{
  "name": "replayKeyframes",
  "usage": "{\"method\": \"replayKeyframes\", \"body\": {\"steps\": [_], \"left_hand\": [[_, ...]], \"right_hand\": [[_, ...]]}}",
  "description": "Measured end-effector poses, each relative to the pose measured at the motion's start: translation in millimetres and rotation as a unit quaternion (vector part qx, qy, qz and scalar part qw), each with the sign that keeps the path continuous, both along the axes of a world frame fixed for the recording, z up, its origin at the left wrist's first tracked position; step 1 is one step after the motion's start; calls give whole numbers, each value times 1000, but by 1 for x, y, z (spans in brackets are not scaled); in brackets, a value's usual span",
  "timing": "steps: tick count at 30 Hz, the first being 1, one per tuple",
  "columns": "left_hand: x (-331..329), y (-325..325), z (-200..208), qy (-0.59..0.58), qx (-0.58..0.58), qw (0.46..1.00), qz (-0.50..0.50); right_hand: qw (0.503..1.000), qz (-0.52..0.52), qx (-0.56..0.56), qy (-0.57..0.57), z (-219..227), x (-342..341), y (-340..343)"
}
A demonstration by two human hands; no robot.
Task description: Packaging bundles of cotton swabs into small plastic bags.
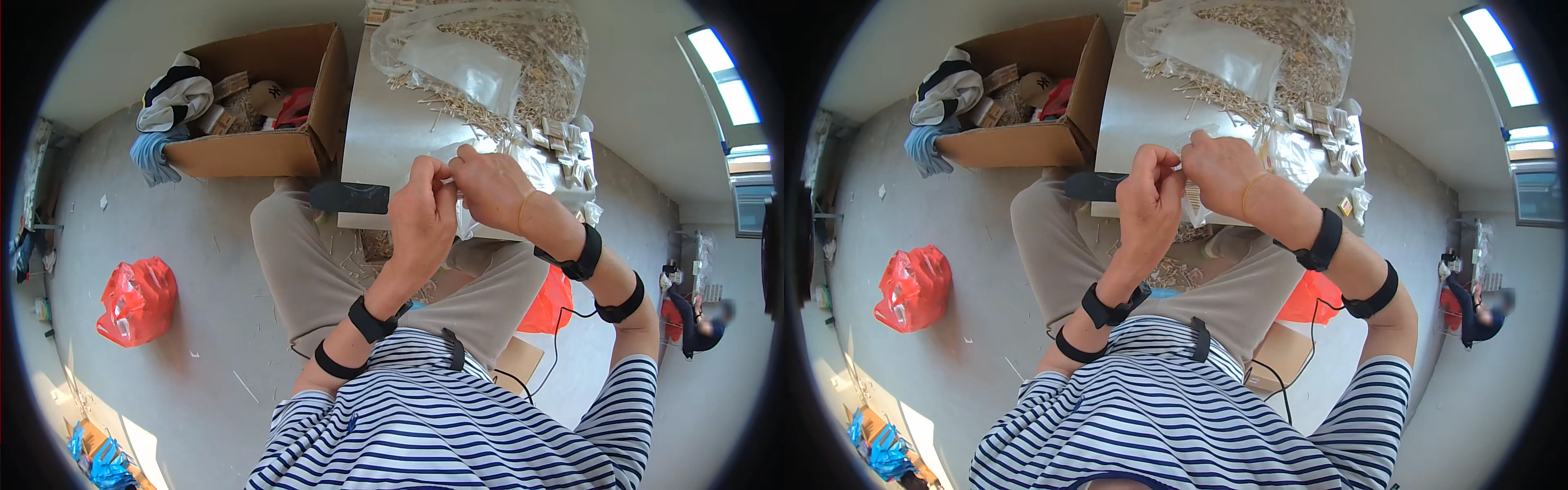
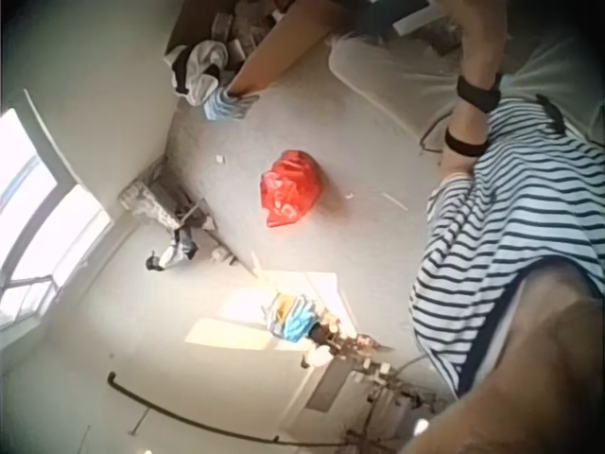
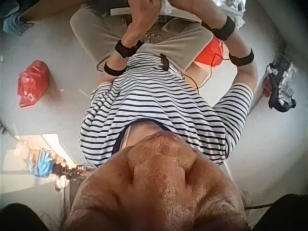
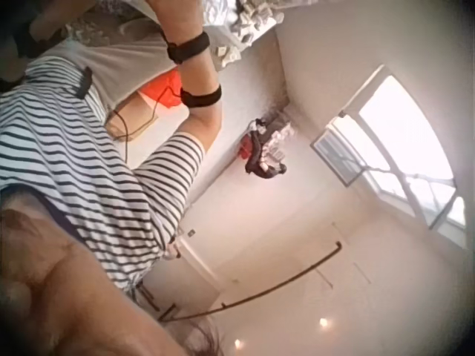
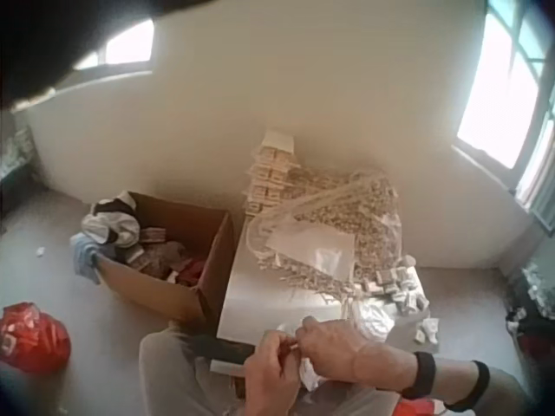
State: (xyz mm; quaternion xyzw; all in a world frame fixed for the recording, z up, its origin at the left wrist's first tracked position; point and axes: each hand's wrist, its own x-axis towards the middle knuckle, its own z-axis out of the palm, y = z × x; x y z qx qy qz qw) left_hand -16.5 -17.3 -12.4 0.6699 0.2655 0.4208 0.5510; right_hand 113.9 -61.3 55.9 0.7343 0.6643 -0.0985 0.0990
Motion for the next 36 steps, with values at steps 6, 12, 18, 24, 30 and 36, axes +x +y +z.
{"method": "replayKeyframes", "body": {"steps": [6, 12, 18, 24, 30, 36], "left_hand": [[-4, 0, -7, -1, 0, 1000, 6], [-25, -8, 18, 123, -1, 992, -32], [-41, -29, 16, 192, 240, 949, -72], [-40, -28, -3, 272, 278, 916, -97], [-35, -31, -1, 169, 302, 937, -38], [-34, -34, -2, 142, 330, 933, -18]], "right_hand": [[998, 23, -12, 56, -20, 5, 1], [997, -53, 24, 51, 0, 8, 1], [983, -96, 24, 152, -2, 9, 9], [978, -119, -26, 168, 6, 6, 14], [973, -92, -32, 207, 2, -3, 16], [997, -20, -71, 22, -29, 2, 16]]}}
